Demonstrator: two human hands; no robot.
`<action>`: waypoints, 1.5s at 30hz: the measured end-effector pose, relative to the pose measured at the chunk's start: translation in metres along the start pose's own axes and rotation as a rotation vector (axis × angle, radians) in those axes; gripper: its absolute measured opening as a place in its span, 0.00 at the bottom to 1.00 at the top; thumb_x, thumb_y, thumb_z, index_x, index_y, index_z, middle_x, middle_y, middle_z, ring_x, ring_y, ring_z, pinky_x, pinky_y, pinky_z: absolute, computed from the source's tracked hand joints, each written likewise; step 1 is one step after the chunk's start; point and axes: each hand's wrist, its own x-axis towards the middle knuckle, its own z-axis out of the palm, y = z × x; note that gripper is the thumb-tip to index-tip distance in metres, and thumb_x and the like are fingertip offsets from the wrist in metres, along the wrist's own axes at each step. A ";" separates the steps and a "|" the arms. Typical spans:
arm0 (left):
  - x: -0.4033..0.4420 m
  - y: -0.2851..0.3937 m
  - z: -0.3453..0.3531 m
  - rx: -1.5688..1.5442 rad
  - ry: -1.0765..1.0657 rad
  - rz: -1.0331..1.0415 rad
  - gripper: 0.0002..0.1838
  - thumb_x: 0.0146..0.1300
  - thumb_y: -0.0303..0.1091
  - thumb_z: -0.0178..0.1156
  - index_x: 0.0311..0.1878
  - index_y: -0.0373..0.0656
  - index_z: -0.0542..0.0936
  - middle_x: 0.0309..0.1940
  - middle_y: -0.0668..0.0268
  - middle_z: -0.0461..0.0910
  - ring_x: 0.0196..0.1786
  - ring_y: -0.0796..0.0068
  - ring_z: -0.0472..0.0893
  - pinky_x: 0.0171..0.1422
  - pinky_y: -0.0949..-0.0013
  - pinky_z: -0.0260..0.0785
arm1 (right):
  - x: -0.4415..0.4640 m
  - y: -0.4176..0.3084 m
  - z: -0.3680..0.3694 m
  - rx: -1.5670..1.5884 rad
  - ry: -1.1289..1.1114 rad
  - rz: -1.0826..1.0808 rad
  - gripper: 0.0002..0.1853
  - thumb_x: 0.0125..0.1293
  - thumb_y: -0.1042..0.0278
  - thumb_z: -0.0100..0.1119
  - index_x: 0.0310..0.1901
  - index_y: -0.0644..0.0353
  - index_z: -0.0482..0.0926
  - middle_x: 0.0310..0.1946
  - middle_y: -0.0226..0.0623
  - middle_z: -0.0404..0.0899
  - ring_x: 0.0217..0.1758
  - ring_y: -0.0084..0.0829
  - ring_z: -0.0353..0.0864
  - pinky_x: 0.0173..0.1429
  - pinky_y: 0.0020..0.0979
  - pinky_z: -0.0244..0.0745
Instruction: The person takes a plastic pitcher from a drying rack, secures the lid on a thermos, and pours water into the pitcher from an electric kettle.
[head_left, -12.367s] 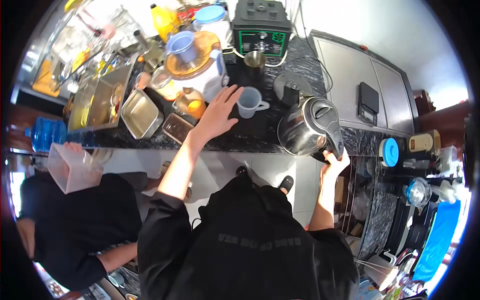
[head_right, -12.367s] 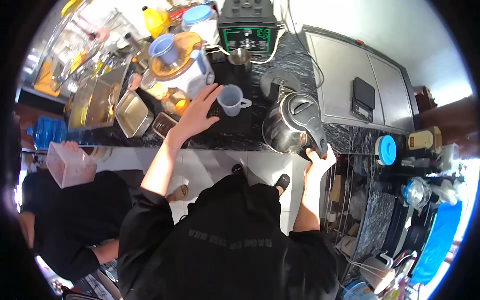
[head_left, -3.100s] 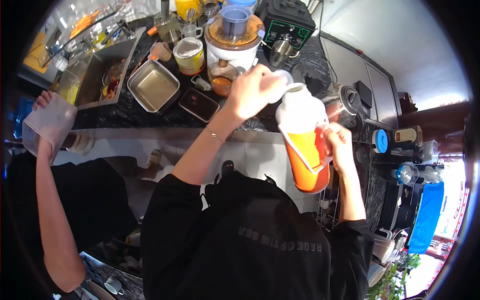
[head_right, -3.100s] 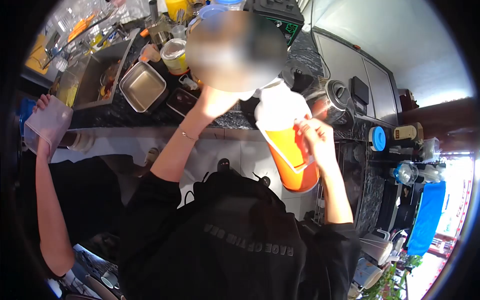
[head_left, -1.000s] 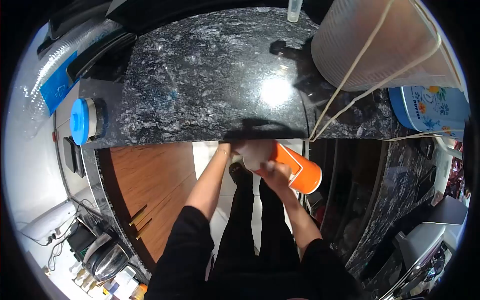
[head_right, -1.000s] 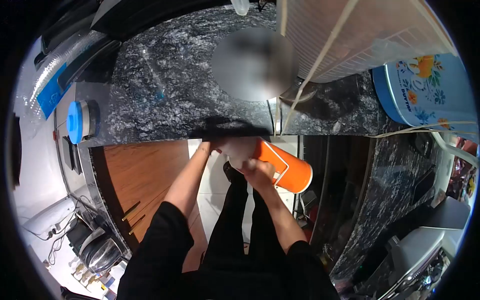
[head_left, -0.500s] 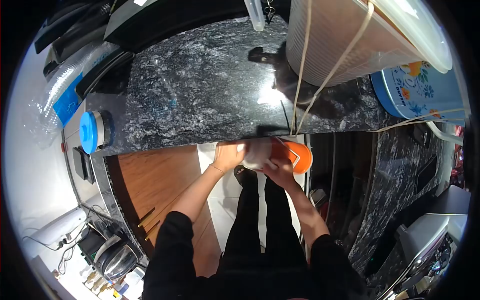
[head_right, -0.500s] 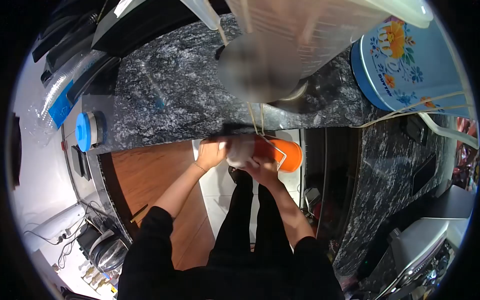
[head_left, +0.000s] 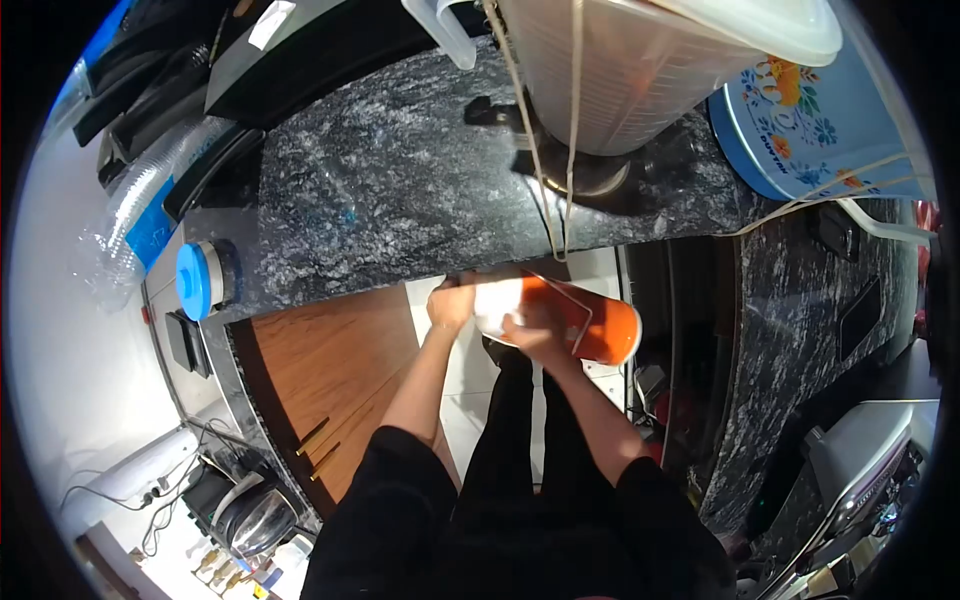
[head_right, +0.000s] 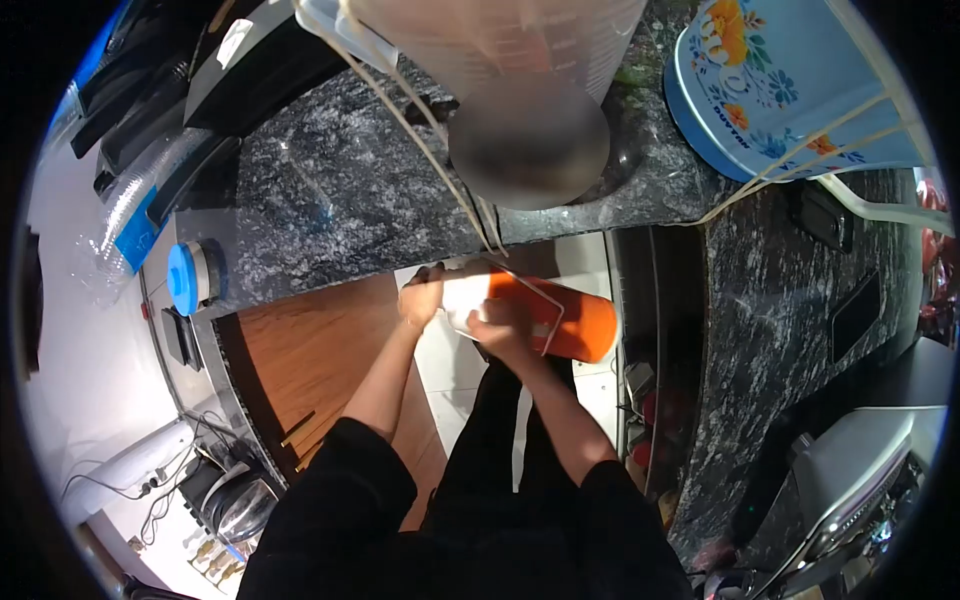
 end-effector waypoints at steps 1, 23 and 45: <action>-0.011 0.001 -0.007 0.001 -0.002 0.008 0.23 0.58 0.52 0.48 0.39 0.40 0.79 0.32 0.53 0.80 0.30 0.58 0.78 0.42 0.65 0.70 | 0.004 0.018 -0.013 -0.001 0.008 0.004 0.12 0.50 0.62 0.60 0.14 0.54 0.70 0.09 0.27 0.67 0.12 0.31 0.64 0.20 0.31 0.60; 0.098 0.090 0.214 0.349 -0.576 1.208 0.23 0.60 0.43 0.55 0.58 0.47 0.69 0.44 0.55 0.71 0.36 0.56 0.73 0.42 0.63 0.69 | 0.016 0.268 0.017 0.897 0.334 0.103 0.16 0.50 0.81 0.56 0.43 0.61 0.78 0.41 0.34 0.79 0.39 0.27 0.78 0.43 0.23 0.71; -0.048 0.026 0.099 -0.063 -0.325 0.922 0.22 0.57 0.40 0.54 0.53 0.39 0.74 0.43 0.54 0.80 0.44 0.52 0.78 0.51 0.60 0.70 | -0.055 0.088 -0.084 1.014 0.070 0.725 0.12 0.62 0.77 0.48 0.46 0.60 0.76 0.33 0.37 0.80 0.28 0.25 0.78 0.34 0.21 0.72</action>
